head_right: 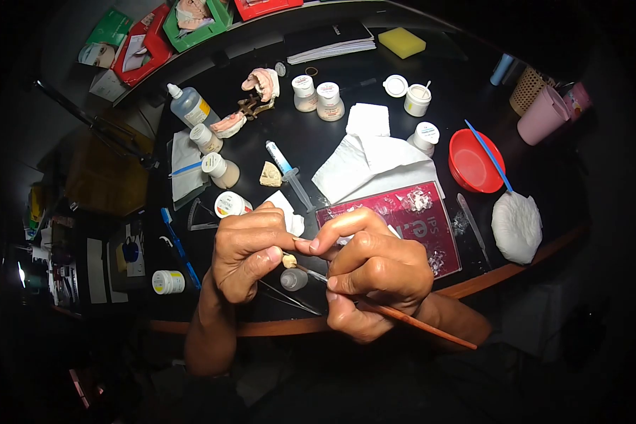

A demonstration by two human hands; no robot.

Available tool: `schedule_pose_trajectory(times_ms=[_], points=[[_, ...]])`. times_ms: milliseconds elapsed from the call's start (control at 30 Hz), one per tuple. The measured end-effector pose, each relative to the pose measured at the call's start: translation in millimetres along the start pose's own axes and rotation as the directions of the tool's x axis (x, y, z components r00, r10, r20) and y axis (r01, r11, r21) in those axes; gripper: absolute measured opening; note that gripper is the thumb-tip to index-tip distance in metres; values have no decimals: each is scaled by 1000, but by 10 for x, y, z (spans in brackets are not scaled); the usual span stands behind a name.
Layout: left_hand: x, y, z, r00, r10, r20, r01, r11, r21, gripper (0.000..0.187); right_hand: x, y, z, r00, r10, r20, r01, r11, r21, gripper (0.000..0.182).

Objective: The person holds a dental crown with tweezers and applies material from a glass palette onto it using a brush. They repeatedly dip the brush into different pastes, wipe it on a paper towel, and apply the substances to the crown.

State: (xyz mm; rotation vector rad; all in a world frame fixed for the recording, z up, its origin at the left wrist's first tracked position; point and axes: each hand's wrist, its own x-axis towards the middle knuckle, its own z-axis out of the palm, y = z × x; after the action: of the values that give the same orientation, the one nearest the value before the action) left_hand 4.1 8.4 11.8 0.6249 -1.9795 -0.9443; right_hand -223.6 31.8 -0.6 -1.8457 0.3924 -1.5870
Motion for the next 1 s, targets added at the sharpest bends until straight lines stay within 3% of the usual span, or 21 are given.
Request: schedule_pose_trajectory(times_ms=[367,500,567,600,633,667,833,967,1000], points=[[-17,-25,-13,1000,-9,-1,9,1000,10,38,64,-42,-15,1000,-17,24,18,1000,-24,18],[-13,-29,-61,1000,5,1,-5,998,68,33,-23,-19,-75,997,52,-49,-48,996,71,19],[-4,-29,-106,1000,13,-18,-12,998,56,30,-47,-92,-167,992,67,-103,-65,998,21,20],[-17,-35,-72,997,-23,-67,28,996,82,43,-114,-142,-232,983,107,-147,-110,994,-13,20],[-20,-36,-81,997,-29,-78,36,995,93,43,-163,-132,-331,989,62,-136,-86,981,-172,18],[-13,-32,-111,996,-32,-88,41,993,110,43,-259,-191,-333,965,175,-195,-213,958,-193,16],[-15,18,-72,994,-47,-103,59,992,114,39,-687,-256,-394,960,260,-99,-278,873,-401,15],[-5,-35,-62,996,34,-88,-29,998,52,23,-840,-293,-223,957,285,-59,-282,856,-433,16],[-10,-23,-44,996,11,-88,-5,998,69,28,-832,-286,-192,958,284,-45,-274,850,-451,16]])
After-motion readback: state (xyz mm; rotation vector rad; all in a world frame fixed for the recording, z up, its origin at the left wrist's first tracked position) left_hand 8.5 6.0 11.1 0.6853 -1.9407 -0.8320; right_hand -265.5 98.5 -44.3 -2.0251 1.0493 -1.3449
